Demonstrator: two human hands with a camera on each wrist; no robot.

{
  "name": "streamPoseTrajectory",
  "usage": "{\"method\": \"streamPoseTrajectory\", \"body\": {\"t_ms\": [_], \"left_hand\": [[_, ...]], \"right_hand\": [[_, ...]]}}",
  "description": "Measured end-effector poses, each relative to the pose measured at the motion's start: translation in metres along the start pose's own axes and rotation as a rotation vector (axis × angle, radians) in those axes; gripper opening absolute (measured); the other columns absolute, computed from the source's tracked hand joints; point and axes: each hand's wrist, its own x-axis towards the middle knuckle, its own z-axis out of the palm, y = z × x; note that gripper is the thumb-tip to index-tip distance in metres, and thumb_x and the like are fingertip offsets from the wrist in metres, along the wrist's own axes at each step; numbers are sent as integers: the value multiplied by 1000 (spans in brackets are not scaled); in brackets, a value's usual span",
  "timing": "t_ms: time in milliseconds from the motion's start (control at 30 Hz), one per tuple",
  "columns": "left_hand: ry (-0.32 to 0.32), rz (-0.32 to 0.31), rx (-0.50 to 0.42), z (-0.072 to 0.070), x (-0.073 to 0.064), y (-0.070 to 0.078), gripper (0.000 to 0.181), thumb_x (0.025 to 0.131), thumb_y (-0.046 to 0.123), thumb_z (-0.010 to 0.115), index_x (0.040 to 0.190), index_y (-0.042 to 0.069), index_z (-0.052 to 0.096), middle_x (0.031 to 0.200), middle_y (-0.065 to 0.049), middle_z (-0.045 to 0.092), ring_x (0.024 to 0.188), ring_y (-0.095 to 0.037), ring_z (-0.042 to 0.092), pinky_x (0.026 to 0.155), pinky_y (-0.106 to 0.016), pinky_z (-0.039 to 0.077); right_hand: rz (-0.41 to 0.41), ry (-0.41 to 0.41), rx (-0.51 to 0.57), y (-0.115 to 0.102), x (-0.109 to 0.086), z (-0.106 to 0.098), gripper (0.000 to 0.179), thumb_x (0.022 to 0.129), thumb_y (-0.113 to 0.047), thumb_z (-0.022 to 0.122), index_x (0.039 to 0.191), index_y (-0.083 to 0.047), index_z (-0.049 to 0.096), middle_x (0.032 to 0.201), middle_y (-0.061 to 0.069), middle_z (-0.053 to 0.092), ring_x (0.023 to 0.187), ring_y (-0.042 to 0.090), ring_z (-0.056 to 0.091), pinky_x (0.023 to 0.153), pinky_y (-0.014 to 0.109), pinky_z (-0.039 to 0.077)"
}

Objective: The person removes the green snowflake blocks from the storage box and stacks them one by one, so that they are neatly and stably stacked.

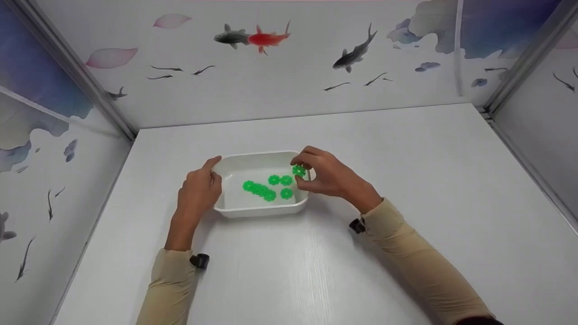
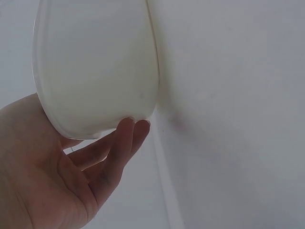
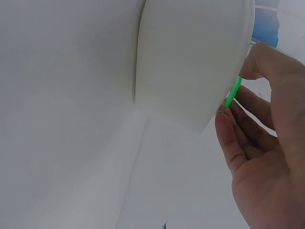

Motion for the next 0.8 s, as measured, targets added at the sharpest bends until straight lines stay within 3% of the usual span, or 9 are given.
{"method": "streamPoseTrajectory", "body": {"t_ms": [100,300,533,800], "left_hand": [[-2,7,1,0,-1,-1,53,111,18,45,163,20,49,139,-20,73,84,-27,68,62,-35,49],[-7,9,-6,-1,-1,0,52,112,17,43,164,19,48,145,-20,69,91,-29,68,67,-39,52],[-6,-1,0,1,-1,1,51,113,19,44,164,20,47,151,-20,66,105,-33,73,83,-53,63],[-10,-16,-1,1,0,3,51,114,18,43,165,18,47,153,-20,64,123,-37,72,96,-59,61]], "right_hand": [[25,7,3,4,-6,-5,33,96,-16,79,127,-4,74,117,10,68,103,28,70,93,45,64],[45,29,-20,15,-20,-16,29,96,-18,82,122,-8,77,118,7,70,102,22,70,92,37,64],[66,40,-37,27,-33,-26,26,97,-12,80,121,-4,77,117,11,71,101,29,73,91,41,64],[177,-57,-58,31,-38,-27,30,98,-16,80,125,-4,77,119,11,73,104,26,73,93,41,64]]}}
